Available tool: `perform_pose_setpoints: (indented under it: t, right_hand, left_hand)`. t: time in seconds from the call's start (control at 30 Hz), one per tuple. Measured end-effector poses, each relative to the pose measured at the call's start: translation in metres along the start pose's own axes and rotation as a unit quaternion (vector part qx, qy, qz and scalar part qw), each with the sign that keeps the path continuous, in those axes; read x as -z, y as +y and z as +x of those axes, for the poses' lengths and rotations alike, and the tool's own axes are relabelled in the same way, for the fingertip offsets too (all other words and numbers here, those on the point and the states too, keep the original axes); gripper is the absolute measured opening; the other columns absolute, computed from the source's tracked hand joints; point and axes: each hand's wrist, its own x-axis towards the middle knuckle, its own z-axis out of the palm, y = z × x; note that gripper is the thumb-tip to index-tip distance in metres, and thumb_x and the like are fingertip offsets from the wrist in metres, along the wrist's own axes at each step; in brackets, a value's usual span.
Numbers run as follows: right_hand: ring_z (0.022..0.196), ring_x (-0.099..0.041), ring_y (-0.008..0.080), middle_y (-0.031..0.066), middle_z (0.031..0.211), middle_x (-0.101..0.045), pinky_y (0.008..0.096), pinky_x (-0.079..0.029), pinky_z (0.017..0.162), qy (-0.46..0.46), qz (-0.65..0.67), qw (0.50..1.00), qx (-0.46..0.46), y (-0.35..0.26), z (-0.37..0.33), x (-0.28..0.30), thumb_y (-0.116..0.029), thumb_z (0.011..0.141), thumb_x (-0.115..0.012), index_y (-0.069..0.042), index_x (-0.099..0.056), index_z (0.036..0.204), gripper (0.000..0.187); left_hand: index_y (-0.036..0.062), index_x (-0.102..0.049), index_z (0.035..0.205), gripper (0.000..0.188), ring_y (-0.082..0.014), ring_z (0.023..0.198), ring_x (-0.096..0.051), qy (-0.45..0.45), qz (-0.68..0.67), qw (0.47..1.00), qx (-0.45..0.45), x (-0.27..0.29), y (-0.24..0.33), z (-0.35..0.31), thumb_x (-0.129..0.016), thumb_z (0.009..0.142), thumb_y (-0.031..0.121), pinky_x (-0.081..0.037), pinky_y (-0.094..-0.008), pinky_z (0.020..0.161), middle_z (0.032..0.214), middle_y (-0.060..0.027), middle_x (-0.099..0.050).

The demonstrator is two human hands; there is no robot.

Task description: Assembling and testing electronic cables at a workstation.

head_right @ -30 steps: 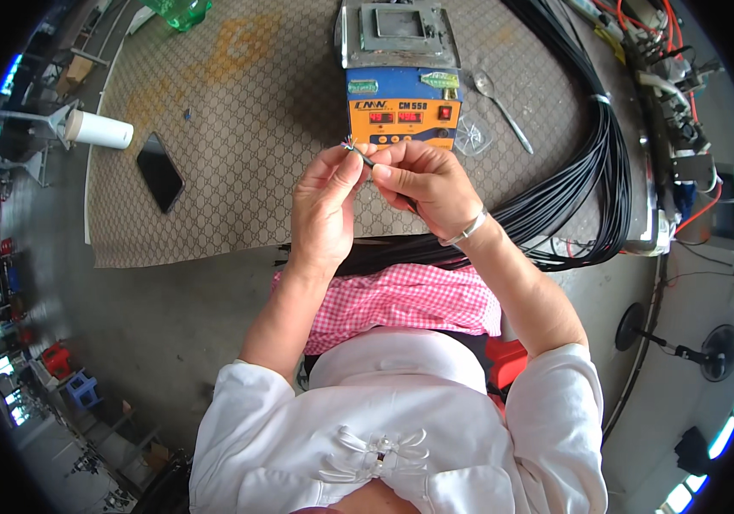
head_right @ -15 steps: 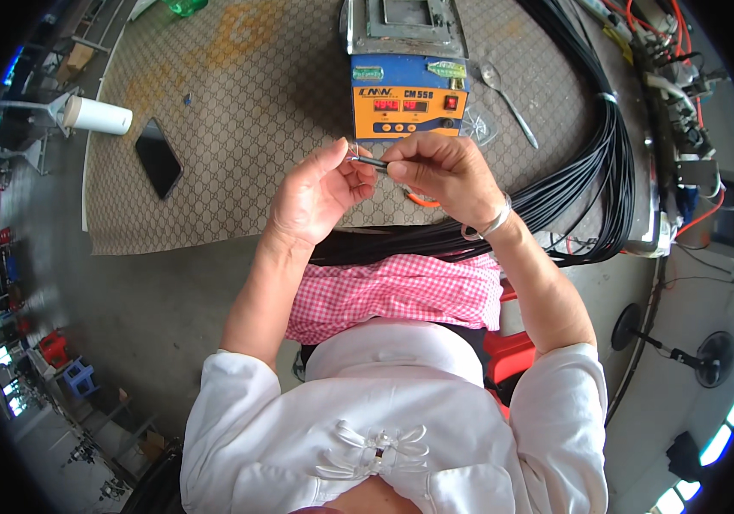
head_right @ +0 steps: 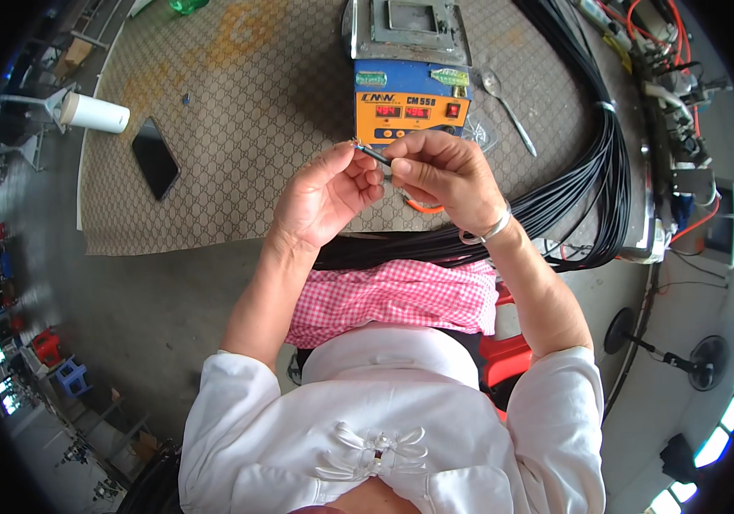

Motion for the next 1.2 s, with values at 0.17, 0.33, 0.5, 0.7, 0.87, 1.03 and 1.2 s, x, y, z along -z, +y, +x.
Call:
perform_pose_setpoints:
  t: [0.17,0.33,0.5,0.7,0.87,1.03,1.2]
  right_hand:
    - [0.054,-0.043,0.0013,-0.0012,0.07,-0.053,0.0135,-0.034,0.047,0.042,-0.041,0.998,0.028,-0.013,0.008,0.002,-0.006,0.084,-0.055,0.0,-0.057,0.096,0.014]
    - [0.05,-0.045,0.002,0.0007,0.067,-0.056,0.0149,-0.036,0.044,0.116,-0.234,0.962,0.078,-0.042,0.038,0.02,-0.004,0.08,-0.055,0.002,-0.058,0.092,0.014]
    - [0.05,-0.051,0.0052,0.0038,0.066,-0.061,0.0195,-0.041,0.046,0.166,-0.395,0.894,0.131,-0.053,0.078,0.05,-0.009,0.077,-0.058,0.001,-0.061,0.089,0.016]
    - [0.058,-0.061,0.0156,0.009,0.067,-0.063,0.026,-0.048,0.056,0.201,-0.521,0.82,0.127,-0.054,0.11,0.066,-0.013,0.075,-0.058,-0.004,-0.063,0.085,0.015]
    - [0.06,-0.062,0.0183,0.0098,0.068,-0.063,0.0277,-0.049,0.058,0.208,-0.57,0.786,0.117,-0.053,0.12,0.068,-0.015,0.074,-0.059,-0.004,-0.064,0.082,0.014]
    - [0.05,-0.054,0.0093,0.0044,0.063,-0.06,0.024,-0.044,0.048,0.202,-0.586,0.778,0.106,-0.052,0.124,0.075,-0.012,0.076,-0.058,-0.003,-0.063,0.088,0.016]
    - [0.05,-0.054,0.01,0.0046,0.063,-0.06,0.0248,-0.044,0.048,0.2,-0.587,0.777,0.106,-0.052,0.124,0.076,-0.012,0.076,-0.058,-0.004,-0.063,0.088,0.016]
  left_hand:
    - [0.005,-0.059,0.093,0.02,-0.0138,0.075,-0.054,0.03,0.002,0.999,-0.01,-0.002,0.001,0.001,-0.056,0.084,0.023,-0.045,-0.0293,0.071,0.082,-0.0038,-0.059]
    - [0.0052,-0.058,0.096,0.019,-0.0122,0.073,-0.054,0.05,0.002,0.999,-0.003,0.013,-0.009,-0.002,-0.055,0.084,0.02,-0.045,-0.0271,0.068,0.081,-0.0028,-0.059]
    - [0.0055,-0.057,0.095,0.015,-0.011,0.072,-0.054,0.047,-0.003,0.999,0.014,0.026,-0.02,0.0,-0.053,0.085,0.015,-0.044,-0.0253,0.067,0.08,-0.002,-0.058]
    - [0.0053,-0.057,0.095,0.014,-0.0098,0.07,-0.051,0.059,0.003,0.998,0.019,0.03,-0.024,-0.001,-0.052,0.086,0.015,-0.042,-0.0242,0.067,0.077,-0.0006,-0.056]
    - [0.0052,-0.057,0.094,0.014,-0.0095,0.07,-0.05,0.073,0.006,0.997,0.022,0.033,-0.024,-0.002,-0.052,0.086,0.016,-0.042,-0.0241,0.066,0.076,-0.0002,-0.055]
    - [0.0054,-0.057,0.094,0.014,-0.0094,0.07,-0.05,0.077,0.002,0.997,0.027,0.036,-0.025,-0.002,-0.052,0.086,0.016,-0.042,-0.024,0.067,0.076,-0.0002,-0.055]
    - [0.0057,-0.057,0.094,0.014,-0.0092,0.07,-0.051,0.083,0.0,0.996,0.029,0.037,-0.027,-0.002,-0.053,0.086,0.016,-0.042,-0.0236,0.067,0.076,0.0002,-0.055]
